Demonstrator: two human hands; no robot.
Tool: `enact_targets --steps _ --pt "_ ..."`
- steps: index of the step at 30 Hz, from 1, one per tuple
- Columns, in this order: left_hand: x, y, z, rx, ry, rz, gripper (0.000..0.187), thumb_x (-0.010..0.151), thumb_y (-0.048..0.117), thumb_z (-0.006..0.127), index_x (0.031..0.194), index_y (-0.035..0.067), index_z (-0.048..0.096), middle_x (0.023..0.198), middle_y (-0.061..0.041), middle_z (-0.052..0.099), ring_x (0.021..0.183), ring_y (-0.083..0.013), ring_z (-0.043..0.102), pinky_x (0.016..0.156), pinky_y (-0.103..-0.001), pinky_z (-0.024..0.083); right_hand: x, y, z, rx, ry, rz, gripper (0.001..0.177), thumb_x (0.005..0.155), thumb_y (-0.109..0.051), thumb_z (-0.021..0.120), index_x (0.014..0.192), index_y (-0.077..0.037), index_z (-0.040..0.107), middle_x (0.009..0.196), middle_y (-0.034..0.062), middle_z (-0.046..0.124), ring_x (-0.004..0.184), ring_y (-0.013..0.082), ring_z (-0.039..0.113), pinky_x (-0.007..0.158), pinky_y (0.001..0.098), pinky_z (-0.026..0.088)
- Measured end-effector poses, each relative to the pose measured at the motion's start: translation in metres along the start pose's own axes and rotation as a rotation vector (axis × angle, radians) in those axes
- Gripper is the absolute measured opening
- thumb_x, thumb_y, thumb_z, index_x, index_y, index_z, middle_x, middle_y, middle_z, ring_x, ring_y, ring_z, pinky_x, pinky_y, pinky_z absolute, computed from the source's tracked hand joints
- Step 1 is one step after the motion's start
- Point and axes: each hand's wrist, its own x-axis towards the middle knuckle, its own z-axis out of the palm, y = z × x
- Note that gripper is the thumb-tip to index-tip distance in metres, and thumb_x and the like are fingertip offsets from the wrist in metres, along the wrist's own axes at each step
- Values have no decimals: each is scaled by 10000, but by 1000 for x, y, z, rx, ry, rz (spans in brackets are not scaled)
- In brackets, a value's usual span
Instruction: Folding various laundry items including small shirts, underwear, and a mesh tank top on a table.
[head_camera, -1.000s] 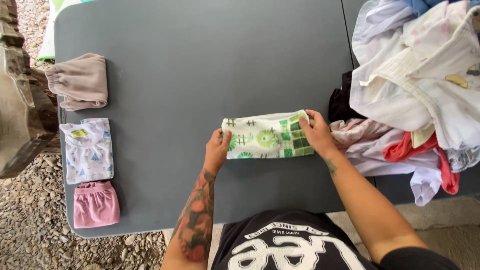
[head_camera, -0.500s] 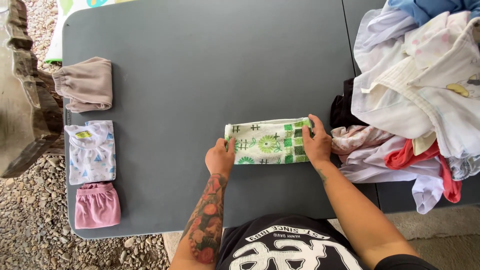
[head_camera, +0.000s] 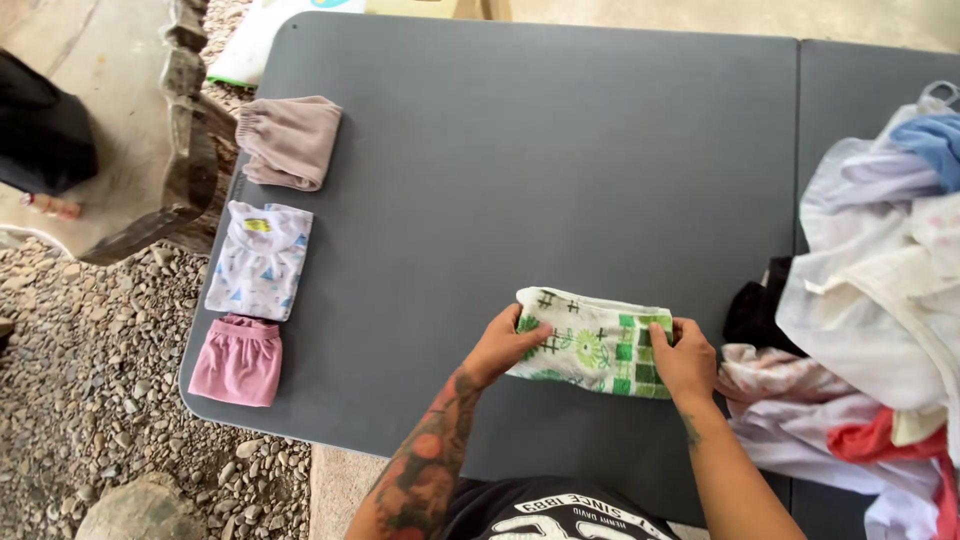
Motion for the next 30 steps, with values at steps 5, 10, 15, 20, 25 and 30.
enact_targets --steps 5,10,15,20,25,30 --pt "5 41 -95 -654 -311 100 282 887 53 723 1144 55 607 989 10 702 909 -79 665 815 -270 573 -1 -49 36 220 -224 69 373 987 -400 639 1156 -79 725 1032 105 774 977 269 761 902 374 569" --pt "91 77 -212 -489 -96 325 239 932 15 689 1164 -4 637 970 -28 715 871 -84 667 765 -264 566 -3 -118 93 -59 -52 -271 533 952 -433 601 1359 -89 598 1440 91 538 1360 281 449 1118 461 369" --pt "224 106 -292 -382 -21 515 272 947 -10 676 1214 -27 627 990 -40 713 890 -78 664 775 -249 559 -11 -158 117 -379 68 -451 772 950 -527 470 1540 -47 336 1649 113 256 1534 281 198 1186 598 125" --pt "305 129 -373 -622 -27 508 287 977 15 675 1256 -35 633 1036 -72 738 891 -138 709 773 -285 591 -7 -158 128 -322 160 -409 774 891 -555 470 1520 -114 376 1624 69 317 1530 239 257 1214 616 156" --pt "384 73 -451 -280 248 406 484 948 179 741 1342 -30 553 1112 -122 740 946 -202 732 799 -334 603 10 -110 172 -306 274 -434 783 864 -569 497 1503 -120 450 1606 85 389 1505 273 358 1226 659 195" --pt "426 -14 -410 575 940 293 488 949 236 782 1331 -8 601 1225 -196 678 1151 -369 636 941 -456 524 30 -45 213 -374 336 -474 805 846 -620 496 1458 -98 539 1567 113 489 1463 308 448 1227 671 242"
